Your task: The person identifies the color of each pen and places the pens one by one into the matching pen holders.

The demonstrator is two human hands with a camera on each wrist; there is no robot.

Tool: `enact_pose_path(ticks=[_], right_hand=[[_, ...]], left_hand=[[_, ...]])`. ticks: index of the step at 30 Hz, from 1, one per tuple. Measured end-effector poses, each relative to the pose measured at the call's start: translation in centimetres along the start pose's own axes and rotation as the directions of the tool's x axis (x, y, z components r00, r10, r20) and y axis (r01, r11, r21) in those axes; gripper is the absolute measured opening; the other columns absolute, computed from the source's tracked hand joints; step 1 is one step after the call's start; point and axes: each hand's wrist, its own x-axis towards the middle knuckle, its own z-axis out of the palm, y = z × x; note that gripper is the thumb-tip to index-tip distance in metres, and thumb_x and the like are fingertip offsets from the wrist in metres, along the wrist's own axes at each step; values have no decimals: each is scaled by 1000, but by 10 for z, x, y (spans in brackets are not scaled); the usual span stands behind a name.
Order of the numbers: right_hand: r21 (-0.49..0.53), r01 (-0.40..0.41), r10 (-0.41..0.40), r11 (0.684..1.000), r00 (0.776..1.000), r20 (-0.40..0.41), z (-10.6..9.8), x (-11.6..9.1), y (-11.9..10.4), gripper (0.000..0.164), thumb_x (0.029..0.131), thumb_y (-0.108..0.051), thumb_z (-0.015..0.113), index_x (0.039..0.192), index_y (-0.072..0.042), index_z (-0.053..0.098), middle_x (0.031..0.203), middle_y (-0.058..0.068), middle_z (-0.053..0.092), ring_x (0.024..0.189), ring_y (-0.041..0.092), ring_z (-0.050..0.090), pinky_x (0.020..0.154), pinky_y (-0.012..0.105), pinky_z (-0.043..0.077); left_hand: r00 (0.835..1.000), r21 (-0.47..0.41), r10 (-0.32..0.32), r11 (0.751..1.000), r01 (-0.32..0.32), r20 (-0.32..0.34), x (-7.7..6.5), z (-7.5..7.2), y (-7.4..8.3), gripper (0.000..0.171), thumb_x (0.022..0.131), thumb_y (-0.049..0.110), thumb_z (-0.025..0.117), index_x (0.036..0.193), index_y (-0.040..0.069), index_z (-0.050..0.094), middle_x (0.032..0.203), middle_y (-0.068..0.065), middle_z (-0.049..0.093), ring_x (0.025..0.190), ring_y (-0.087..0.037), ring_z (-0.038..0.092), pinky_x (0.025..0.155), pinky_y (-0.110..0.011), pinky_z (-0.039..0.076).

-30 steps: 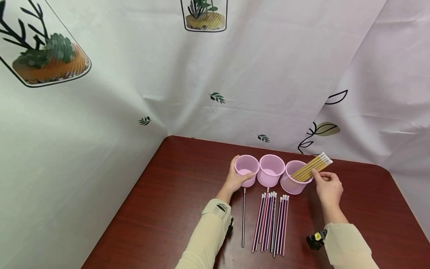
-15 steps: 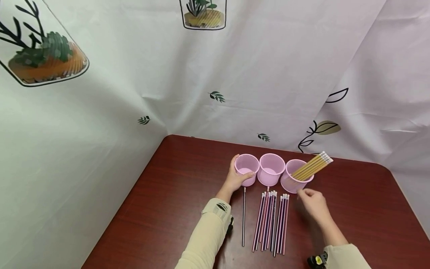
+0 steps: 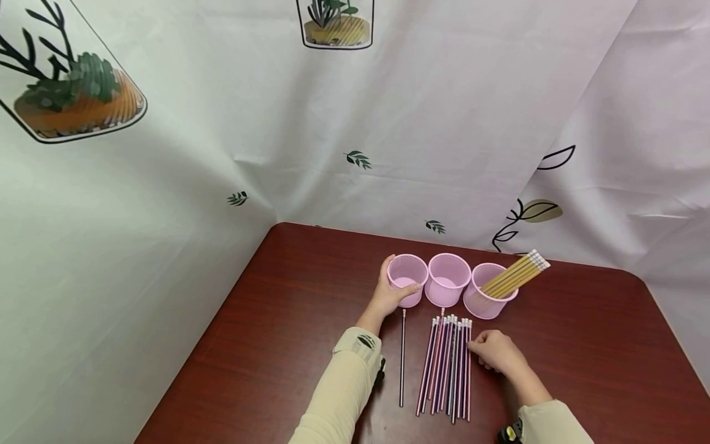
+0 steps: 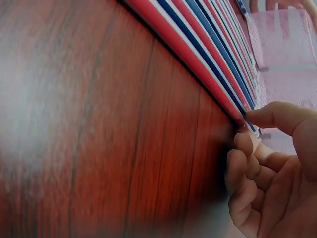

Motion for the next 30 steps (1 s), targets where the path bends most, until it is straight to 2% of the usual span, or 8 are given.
enact_pose_path(ticks=[11, 14, 18, 21, 25, 30], right_hand=[[-46, -31, 32, 998, 999, 7, 6, 3, -9, 22, 78, -20, 60, 61, -9, 53, 47, 1, 51, 39, 13, 48, 38, 28, 38], [-94, -49, 51, 994, 999, 19, 6, 4, -10, 24, 78, -25, 61, 60, -10, 52, 47, 0, 51, 42, 14, 49, 41, 29, 38], [-189, -48, 53, 981, 998, 19, 6, 4, -12, 29, 78, -32, 61, 61, -11, 51, 54, 0, 50, 51, 16, 48, 47, 33, 37], [-224, -41, 44, 974, 999, 8, 7, 4, -13, 30, 79, -34, 61, 61, -12, 50, 58, 0, 48, 55, 18, 46, 50, 36, 38], [-222, -40, 39, 974, 999, -8, 8, 5, -13, 31, 78, -33, 61, 59, -12, 50, 57, 0, 48, 56, 19, 46, 50, 37, 38], [-224, -33, 25, 974, 999, -37, 9, 4, -14, 32, 74, -34, 62, 55, -13, 48, 55, 1, 47, 55, 19, 45, 49, 38, 39]], left_hand=[[1000, -5, 8, 1000, -8, 5, 1, 0, -2, 87, 69, -7, 75, 139, -4, 23, 135, -29, 36, 121, -46, 34, 102, -57, 25], [1000, -1, 11, 1000, -11, -1, 5, 0, -12, 88, 69, -6, 76, 140, -1, 24, 135, -26, 37, 121, -45, 35, 102, -57, 26], [1000, 47, -15, 999, 16, -18, 11, 1, -28, 90, 69, -1, 78, 142, 7, 25, 136, -18, 39, 122, -37, 38, 103, -51, 28], [999, 64, -26, 998, 28, -26, 13, 0, -34, 91, 69, 2, 79, 142, 10, 26, 136, -14, 40, 122, -33, 39, 103, -47, 30], [999, 61, -22, 998, 24, -27, 12, 0, -31, 90, 69, 1, 78, 142, 10, 26, 136, -16, 40, 122, -35, 39, 103, -48, 29], [1000, 18, -5, 1000, 6, -11, 5, 0, -12, 88, 70, -3, 77, 141, 3, 25, 136, -24, 37, 122, -44, 35, 102, -55, 26]])
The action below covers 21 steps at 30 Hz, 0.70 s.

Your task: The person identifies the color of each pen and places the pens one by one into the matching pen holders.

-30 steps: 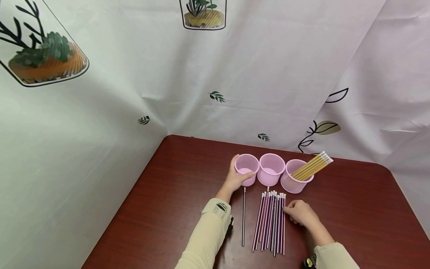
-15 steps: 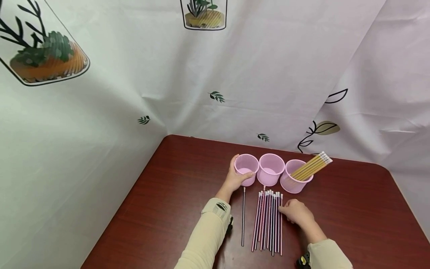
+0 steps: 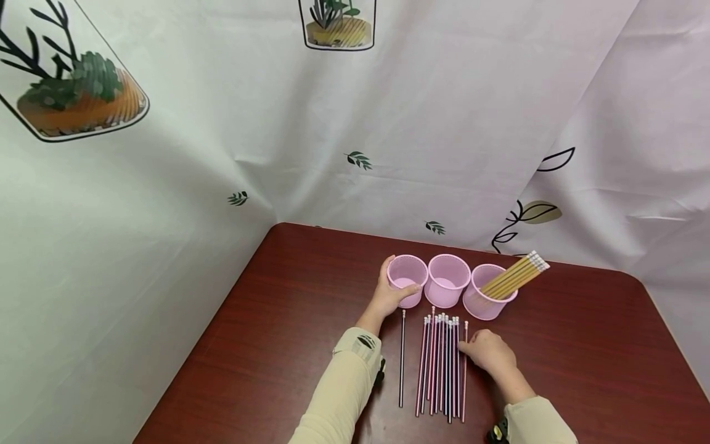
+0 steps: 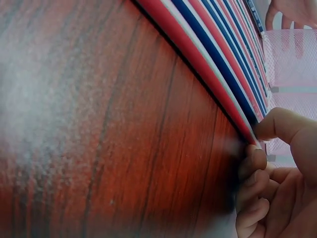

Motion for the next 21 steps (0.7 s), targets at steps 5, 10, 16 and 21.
enact_pose_path(ticks=[5, 10, 16, 21], right_hand=[[12, -18, 18, 1000, 1000, 4, -1, -1, 0, 33, 75, -35, 63, 54, -13, 50, 53, 0, 49, 54, 18, 47, 49, 37, 39], [82, -40, 38, 996, 999, 20, -3, -2, -1, 32, 76, -31, 63, 54, -11, 54, 45, -1, 51, 43, 15, 51, 43, 31, 39], [191, -28, 26, 981, 1000, 11, -11, -3, -6, 24, 77, -21, 61, 59, -7, 53, 43, 0, 52, 38, 14, 53, 38, 29, 43], [229, -1, 6, 974, 1000, -19, -21, -4, -12, 18, 74, -17, 60, 64, -8, 48, 47, 1, 52, 40, 14, 55, 39, 28, 44]], left_hand=[[1000, -13, -7, 1000, 7, 10, -6, -1, 14, 86, 70, -5, 75, 140, 2, 26, 135, -27, 36, 122, -45, 34, 102, -56, 26], [1000, -21, -4, 1000, 5, 16, -6, -1, 14, 86, 70, -5, 75, 140, 0, 25, 136, -27, 35, 122, -45, 34, 102, -56, 25], [1000, -14, -2, 1000, 2, 16, -6, -1, 13, 86, 71, -4, 75, 140, 1, 25, 136, -27, 35, 123, -44, 34, 103, -55, 25], [1000, -4, 4, 1000, -4, 6, -6, -1, 13, 86, 70, -5, 75, 140, 1, 26, 135, -27, 36, 122, -45, 34, 102, -56, 25]])
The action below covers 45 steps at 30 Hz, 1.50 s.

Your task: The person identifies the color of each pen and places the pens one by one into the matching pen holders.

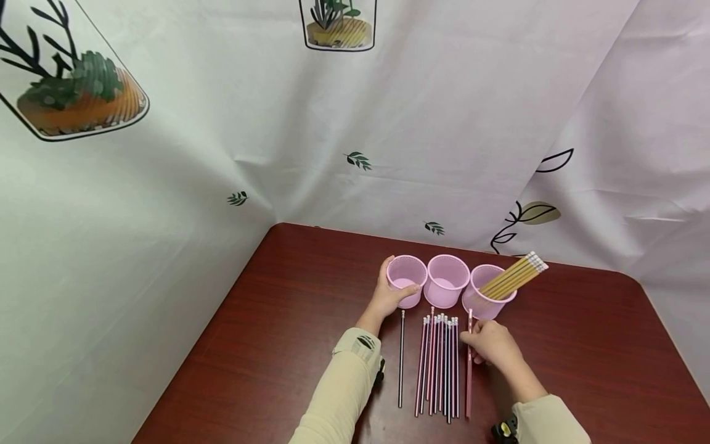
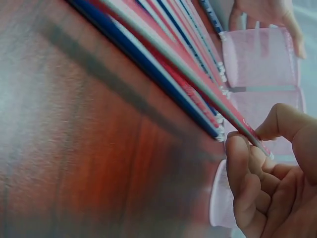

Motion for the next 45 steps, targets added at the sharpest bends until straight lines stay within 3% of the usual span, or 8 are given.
enact_pose_path(ticks=[7, 13, 24, 29, 36, 40, 45], right_hand=[[-52, 75, -77, 996, 996, -42, -11, -2, -11, 18, 73, -17, 60, 65, -10, 45, 49, 0, 50, 42, 16, 57, 46, 28, 41], [-57, 144, -149, 988, 985, -85, -20, 0, -21, 18, 73, -16, 60, 77, -7, 45, 53, -2, 52, 45, 18, 58, 50, 30, 39], [-48, 153, -159, 987, 973, -167, -47, 10, -42, 18, 85, -23, 54, 86, -6, 50, 57, -1, 55, 50, 16, 55, 52, 31, 40], [13, 207, -197, 978, 946, -257, -66, 17, -56, 16, 86, -18, 51, 88, -2, 51, 61, 2, 56, 53, 18, 58, 52, 29, 44], [111, 249, -194, 962, 911, -363, -96, 27, -70, 18, 85, -14, 52, 96, 0, 51, 68, 3, 59, 50, 9, 59, 51, 21, 43], [214, 295, -188, 931, 891, -412, -113, 35, -76, 24, 87, -14, 52, 105, 1, 45, 67, -6, 59, 49, 2, 58, 48, 19, 47], [412, 349, -162, 842, 891, -424, -120, 48, -75, 18, 91, -12, 51, 103, -4, 40, 63, -20, 58, 50, 0, 59, 46, 21, 50]], left_hand=[[1000, -38, 2, 999, -1, 8, 0, -1, 0, 87, 70, -6, 74, 140, -3, 23, 136, -29, 35, 122, -46, 33, 102, -57, 24], [1000, -39, 4, 999, -4, 6, 0, -2, 0, 87, 69, -7, 74, 140, -3, 23, 135, -29, 35, 122, -46, 33, 102, -57, 24], [1000, -22, 15, 1000, -14, 20, 1, -4, 0, 85, 71, -7, 73, 139, -4, 23, 135, -30, 35, 122, -46, 34, 103, -55, 25], [999, -33, 35, 999, -34, 19, 3, -3, -4, 86, 70, -8, 74, 139, -6, 22, 134, -30, 36, 121, -48, 34, 102, -57, 24], [1000, 13, -6, 1000, 6, -7, 11, 0, -29, 90, 69, -1, 78, 142, 4, 24, 136, -19, 40, 121, -37, 39, 102, -50, 29], [1000, 19, -8, 1000, 8, -8, 12, 1, -33, 91, 69, 0, 78, 142, 7, 24, 136, -18, 39, 121, -37, 39, 102, -50, 30], [1000, -26, 11, 1000, -11, 3, 8, 0, -22, 89, 69, -4, 76, 141, 4, 24, 136, -25, 36, 122, -44, 35, 101, -55, 27]])
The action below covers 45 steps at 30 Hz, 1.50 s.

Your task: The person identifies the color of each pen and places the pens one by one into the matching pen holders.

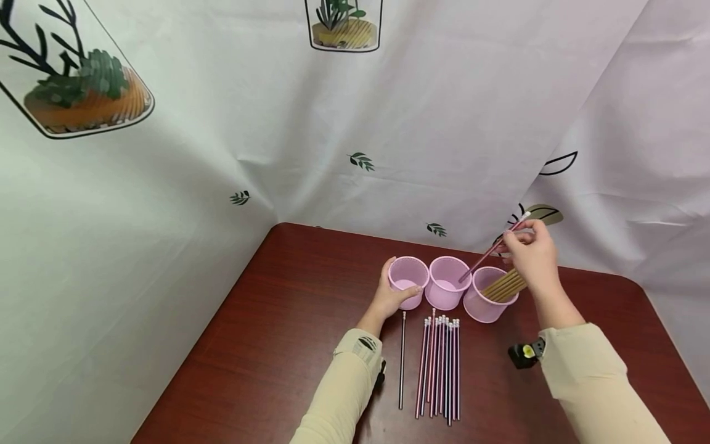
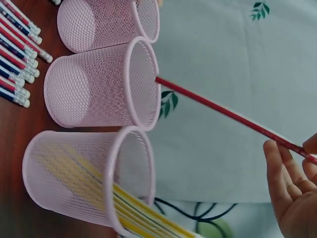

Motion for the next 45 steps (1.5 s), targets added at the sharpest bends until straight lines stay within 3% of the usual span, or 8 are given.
enact_pose_path(ticks=[3, 9, 11, 15, 18, 28, 35, 45], right_hand=[[111, -35, 32, 993, 999, 24, 5, 3, 11, 13, 92, -8, 50, 96, -6, 38, 62, -20, 60, 52, 0, 60, 49, 20, 51], [156, -113, 103, 981, 992, 74, 20, -1, 38, 11, 92, -6, 50, 92, -2, 40, 60, -18, 61, 54, 0, 61, 55, 16, 51], [159, -135, 123, 978, 989, 81, 25, -3, 44, 10, 92, -6, 50, 92, -1, 42, 63, -15, 62, 55, 0, 62, 57, 16, 50], [20, -161, 160, 987, 985, 66, 33, -6, 50, 15, 92, -10, 53, 95, 3, 47, 77, 10, 69, 57, -1, 61, 58, 14, 49], [-91, -174, 180, 980, 982, 59, 38, -7, 52, 19, 92, -15, 55, 96, 3, 49, 86, 19, 68, 59, 0, 61, 58, 14, 46], [-266, -194, 211, 944, 977, 36, 45, -9, 59, 28, 91, -26, 57, 97, 1, 55, 83, 10, 68, 67, 4, 52, 65, 23, 41], [-296, -192, 197, 936, 980, -14, 46, -9, 61, 29, 91, -25, 58, 97, 3, 58, 81, 10, 63, 69, 11, 50, 63, 24, 39], [-322, -205, 197, 924, 979, -58, 45, -12, 62, 34, 91, -26, 57, 99, 6, 58, 87, 19, 59, 84, 30, 52, 71, 35, 39]], left_hand=[[1000, -12, 2, 1000, -1, 4, -4, 0, 11, 87, 69, -6, 75, 140, -1, 24, 135, -29, 35, 121, -47, 34, 101, -58, 26], [1000, 73, -7, 997, 9, -22, 1, 1, -6, 88, 70, 2, 78, 141, 3, 25, 134, -19, 41, 118, -36, 41, 99, -50, 33], [1000, 59, -11, 998, 12, -17, 0, 1, -1, 89, 70, 0, 77, 141, 2, 24, 135, -20, 39, 119, -37, 39, 100, -52, 31], [1000, 17, -15, 1000, 15, 1, -7, 1, 18, 86, 70, -4, 75, 140, 0, 24, 135, -27, 36, 120, -44, 36, 101, -56, 27], [1000, 16, -9, 1000, 9, 0, -9, 1, 22, 85, 70, -6, 74, 140, 1, 25, 134, -29, 36, 120, -45, 36, 101, -57, 27], [1000, 5, 2, 1000, -2, -3, -7, 1, 21, 85, 70, -7, 74, 139, 0, 25, 134, -29, 36, 120, -46, 35, 101, -57, 27], [1000, 14, 2, 1000, -2, 0, -6, 1, 18, 86, 70, -7, 74, 139, -2, 24, 134, -28, 36, 120, -45, 36, 101, -56, 28], [999, 66, -29, 997, 31, -32, 6, 2, -14, 91, 70, 1, 78, 142, 8, 25, 135, -15, 40, 120, -30, 41, 102, -46, 32]])
